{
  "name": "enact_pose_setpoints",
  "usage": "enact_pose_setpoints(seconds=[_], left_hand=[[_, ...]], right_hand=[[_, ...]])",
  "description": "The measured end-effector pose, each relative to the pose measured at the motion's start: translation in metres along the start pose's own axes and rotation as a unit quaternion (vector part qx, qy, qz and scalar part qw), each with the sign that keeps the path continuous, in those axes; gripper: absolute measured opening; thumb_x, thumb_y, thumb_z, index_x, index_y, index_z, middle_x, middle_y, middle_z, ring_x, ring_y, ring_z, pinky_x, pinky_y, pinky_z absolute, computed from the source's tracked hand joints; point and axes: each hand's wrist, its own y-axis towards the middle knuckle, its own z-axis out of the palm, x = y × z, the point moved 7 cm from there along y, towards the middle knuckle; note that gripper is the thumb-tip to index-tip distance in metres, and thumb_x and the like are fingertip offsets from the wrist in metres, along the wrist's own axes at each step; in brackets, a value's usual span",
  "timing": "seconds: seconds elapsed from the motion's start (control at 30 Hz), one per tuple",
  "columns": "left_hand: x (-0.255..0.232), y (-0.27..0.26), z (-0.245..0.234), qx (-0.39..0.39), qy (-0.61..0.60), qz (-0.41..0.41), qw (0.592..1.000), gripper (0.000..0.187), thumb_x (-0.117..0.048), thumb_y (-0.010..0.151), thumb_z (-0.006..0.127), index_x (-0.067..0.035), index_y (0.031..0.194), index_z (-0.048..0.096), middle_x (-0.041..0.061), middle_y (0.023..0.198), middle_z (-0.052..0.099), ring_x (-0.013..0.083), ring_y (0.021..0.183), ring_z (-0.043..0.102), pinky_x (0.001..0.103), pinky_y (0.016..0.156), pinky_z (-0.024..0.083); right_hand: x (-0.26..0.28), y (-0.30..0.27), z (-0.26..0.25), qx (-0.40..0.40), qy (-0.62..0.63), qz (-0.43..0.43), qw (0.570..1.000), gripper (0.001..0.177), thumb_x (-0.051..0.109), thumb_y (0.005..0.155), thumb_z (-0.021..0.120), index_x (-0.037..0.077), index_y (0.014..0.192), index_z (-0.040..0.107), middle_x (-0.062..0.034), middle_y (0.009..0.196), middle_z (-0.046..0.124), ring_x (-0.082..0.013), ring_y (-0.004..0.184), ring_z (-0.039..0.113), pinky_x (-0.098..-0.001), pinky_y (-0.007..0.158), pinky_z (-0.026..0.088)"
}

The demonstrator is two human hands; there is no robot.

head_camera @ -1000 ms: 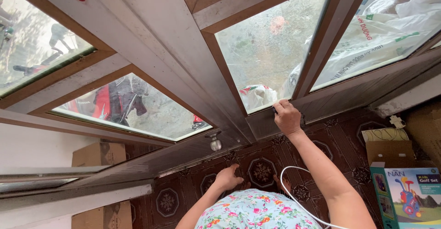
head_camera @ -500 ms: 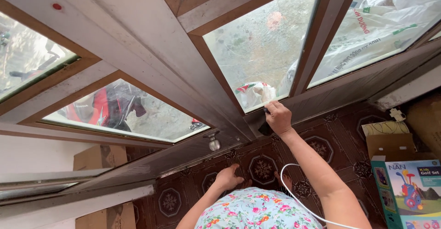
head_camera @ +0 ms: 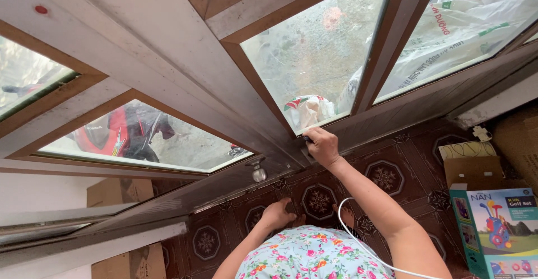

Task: Applying black sealant or adhesive tape to the edges of glass panes on a door.

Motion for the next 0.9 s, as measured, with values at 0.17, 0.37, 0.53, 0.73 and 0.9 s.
enact_pose_setpoints(seconds=[0.17,0.37,0.53,0.73,0.9], left_hand=[[-0.003,-0.007,-0.006,0.013,-0.015,-0.022,1.000,0.082,-0.037,0.081,0.079,-0.008,0.151,0.048,0.016,0.103,0.075,0.0331,0.106,0.071,0.044,0.092,0.055],[0.001,-0.007,-0.004,0.015,-0.015,-0.028,0.999,0.081,-0.036,0.082,0.078,-0.008,0.151,0.047,0.016,0.103,0.075,0.0328,0.106,0.071,0.042,0.093,0.054],[-0.005,-0.006,-0.005,0.013,-0.003,-0.020,1.000,0.081,-0.036,0.082,0.079,-0.008,0.151,0.048,0.017,0.105,0.075,0.0325,0.106,0.071,0.042,0.093,0.054],[-0.007,-0.009,-0.005,0.020,-0.017,-0.040,0.999,0.081,-0.037,0.082,0.079,-0.010,0.152,0.047,0.015,0.103,0.075,0.0318,0.103,0.071,0.042,0.091,0.055],[-0.009,-0.011,-0.005,0.020,-0.011,-0.052,0.998,0.081,-0.037,0.082,0.079,-0.009,0.151,0.047,0.015,0.101,0.076,0.0312,0.102,0.072,0.041,0.092,0.055]], right_hand=[[0.009,0.001,0.013,0.014,0.046,0.020,0.999,0.025,0.001,0.073,0.074,0.011,0.096,0.076,-0.0063,0.098,0.076,-0.0270,0.084,0.074,-0.0366,0.072,0.058],[-0.032,-0.008,0.037,0.025,0.230,0.184,0.955,0.019,-0.002,0.081,0.076,0.008,0.096,0.078,-0.0018,0.090,0.079,-0.0116,0.080,0.072,-0.0275,0.072,0.056],[-0.065,-0.022,0.063,0.035,0.454,0.308,0.836,0.015,-0.008,0.082,0.074,0.002,0.092,0.079,0.0002,0.084,0.073,-0.0060,0.074,0.063,-0.0230,0.067,0.052],[-0.068,-0.028,0.065,0.044,0.523,0.380,0.762,0.015,-0.010,0.081,0.072,0.002,0.089,0.077,-0.0044,0.082,0.073,-0.0101,0.067,0.063,-0.0251,0.060,0.052],[-0.070,-0.031,0.067,0.015,0.588,0.420,0.691,0.018,-0.011,0.081,0.067,0.002,0.090,0.076,-0.0069,0.089,0.075,-0.0118,0.073,0.068,-0.0265,0.060,0.055]])
